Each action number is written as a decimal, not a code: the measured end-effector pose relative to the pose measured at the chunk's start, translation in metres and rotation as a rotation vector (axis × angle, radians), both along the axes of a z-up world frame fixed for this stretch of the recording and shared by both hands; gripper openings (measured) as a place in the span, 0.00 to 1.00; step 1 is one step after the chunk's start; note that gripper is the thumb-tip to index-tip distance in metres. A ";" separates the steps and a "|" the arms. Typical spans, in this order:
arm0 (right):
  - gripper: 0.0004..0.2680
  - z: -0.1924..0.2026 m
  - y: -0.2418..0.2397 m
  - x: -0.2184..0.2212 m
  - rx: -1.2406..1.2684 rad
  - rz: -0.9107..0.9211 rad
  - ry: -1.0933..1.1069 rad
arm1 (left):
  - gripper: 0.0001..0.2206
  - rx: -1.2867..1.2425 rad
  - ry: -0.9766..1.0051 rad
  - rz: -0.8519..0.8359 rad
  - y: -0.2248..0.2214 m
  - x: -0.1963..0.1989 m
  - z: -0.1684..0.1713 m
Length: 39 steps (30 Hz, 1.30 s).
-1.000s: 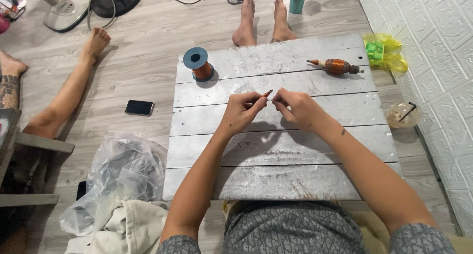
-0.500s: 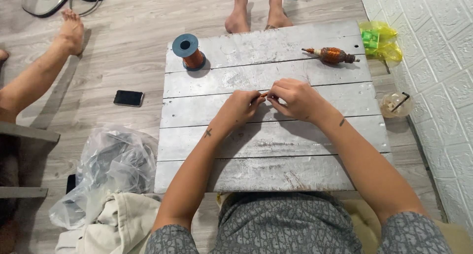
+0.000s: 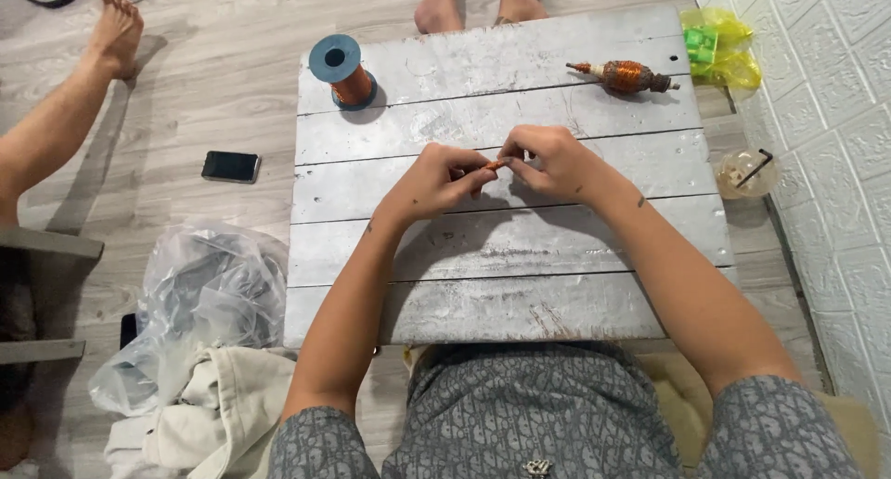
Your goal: Winding thin copper wire around a motor armature using a small tool to guide the wire.
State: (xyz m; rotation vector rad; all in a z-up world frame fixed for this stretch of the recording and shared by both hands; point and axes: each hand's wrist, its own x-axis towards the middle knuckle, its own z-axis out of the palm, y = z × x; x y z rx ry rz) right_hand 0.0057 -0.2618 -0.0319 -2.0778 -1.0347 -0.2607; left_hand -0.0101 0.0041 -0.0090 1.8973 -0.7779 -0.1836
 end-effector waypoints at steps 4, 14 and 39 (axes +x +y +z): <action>0.04 0.006 0.000 -0.001 -0.027 -0.002 -0.127 | 0.09 0.107 -0.012 -0.080 -0.003 -0.001 -0.004; 0.05 0.002 0.005 -0.001 -0.237 -0.162 -0.496 | 0.10 0.403 -0.170 0.201 -0.005 0.007 -0.014; 0.12 -0.009 0.014 0.008 0.132 -0.139 -0.501 | 0.07 -0.099 -0.118 0.319 -0.011 0.003 -0.006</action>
